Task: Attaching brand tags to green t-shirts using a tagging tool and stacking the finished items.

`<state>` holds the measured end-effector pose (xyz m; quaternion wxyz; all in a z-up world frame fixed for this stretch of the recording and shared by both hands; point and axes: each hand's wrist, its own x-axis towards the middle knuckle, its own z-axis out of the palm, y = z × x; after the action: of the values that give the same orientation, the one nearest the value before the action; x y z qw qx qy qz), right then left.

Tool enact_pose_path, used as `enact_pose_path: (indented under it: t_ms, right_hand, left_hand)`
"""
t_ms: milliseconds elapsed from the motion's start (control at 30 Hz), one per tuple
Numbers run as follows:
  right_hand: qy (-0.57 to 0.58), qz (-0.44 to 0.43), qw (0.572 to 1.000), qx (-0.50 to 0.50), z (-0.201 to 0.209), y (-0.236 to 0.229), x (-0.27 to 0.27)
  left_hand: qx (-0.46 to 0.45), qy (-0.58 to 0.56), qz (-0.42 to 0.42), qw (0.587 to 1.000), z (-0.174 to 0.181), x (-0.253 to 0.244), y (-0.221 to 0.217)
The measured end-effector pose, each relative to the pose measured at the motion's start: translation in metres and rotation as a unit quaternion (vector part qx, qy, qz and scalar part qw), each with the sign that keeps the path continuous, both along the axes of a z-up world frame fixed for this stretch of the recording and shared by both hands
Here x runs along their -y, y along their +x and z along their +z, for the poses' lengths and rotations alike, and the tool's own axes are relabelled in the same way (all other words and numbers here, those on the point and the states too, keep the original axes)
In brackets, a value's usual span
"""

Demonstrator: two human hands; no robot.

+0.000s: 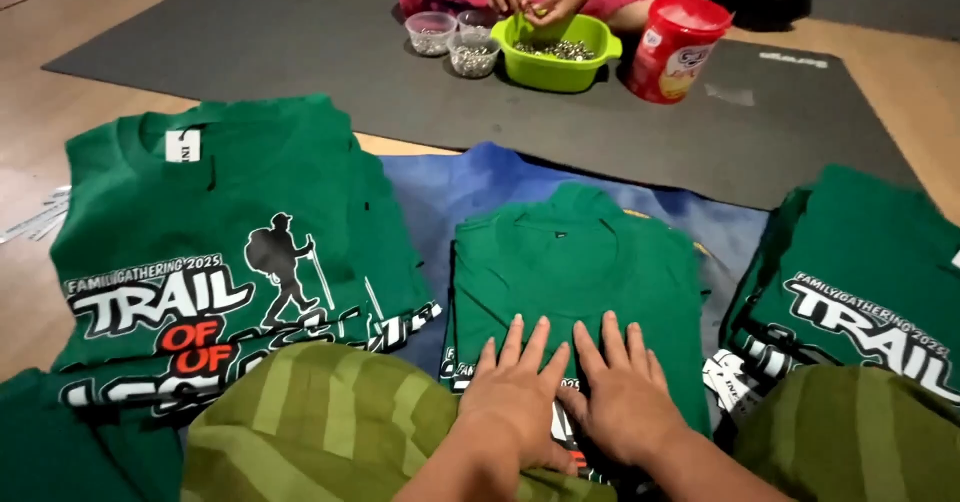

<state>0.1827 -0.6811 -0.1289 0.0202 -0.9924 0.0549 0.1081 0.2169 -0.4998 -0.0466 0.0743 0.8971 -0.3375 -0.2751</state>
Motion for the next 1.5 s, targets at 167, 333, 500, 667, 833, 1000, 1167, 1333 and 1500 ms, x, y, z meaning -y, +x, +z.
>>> enact_pose_path:
  t_ms: [167, 333, 500, 667, 833, 1000, 1167, 1333, 1500]
  right_hand:
    - [0.022, -0.001, 0.999, -0.027, 0.008, 0.001, 0.002]
    - [0.058, 0.0, 0.997, -0.06, 0.02, 0.001, 0.003]
    - [0.064, -0.007, 0.996, -0.057, 0.021, -0.001, 0.007]
    - [0.052, -0.009, 0.997, -0.061, 0.022, 0.001, 0.007]
    - [0.054, -0.011, 0.997, -0.058, 0.023, 0.0, 0.007]
    - [0.044, -0.009, 0.997, -0.058, 0.018, 0.0, 0.01]
    - [0.049, -0.008, 0.998, -0.047, 0.014, 0.001, 0.012]
    - [0.07, -0.007, 0.997, -0.04, 0.014, 0.001, 0.015]
    - [0.078, -0.011, 0.996, -0.037, 0.015, 0.002, 0.016]
  left_hand:
    - [0.051, -0.012, -0.005, 0.999, -0.021, 0.004, -0.002]
    - [0.083, -0.003, -0.03, 0.996, -0.028, 0.007, -0.003]
    - [0.027, 0.022, -0.034, 0.999, 0.008, 0.002, -0.011]
    - [-0.004, 0.066, -0.075, 0.995, 0.039, -0.002, -0.018]
    - [-0.002, 0.074, -0.083, 0.994, 0.036, -0.001, -0.019]
    - [0.031, 0.032, -0.096, 0.994, 0.026, -0.004, -0.021]
    - [0.02, 0.056, -0.11, 0.992, 0.032, -0.003, -0.02]
    - [0.035, 0.022, -0.096, 0.995, 0.011, -0.003, -0.019]
    - [0.242, -0.111, -0.15, 0.952, -0.033, -0.007, -0.017]
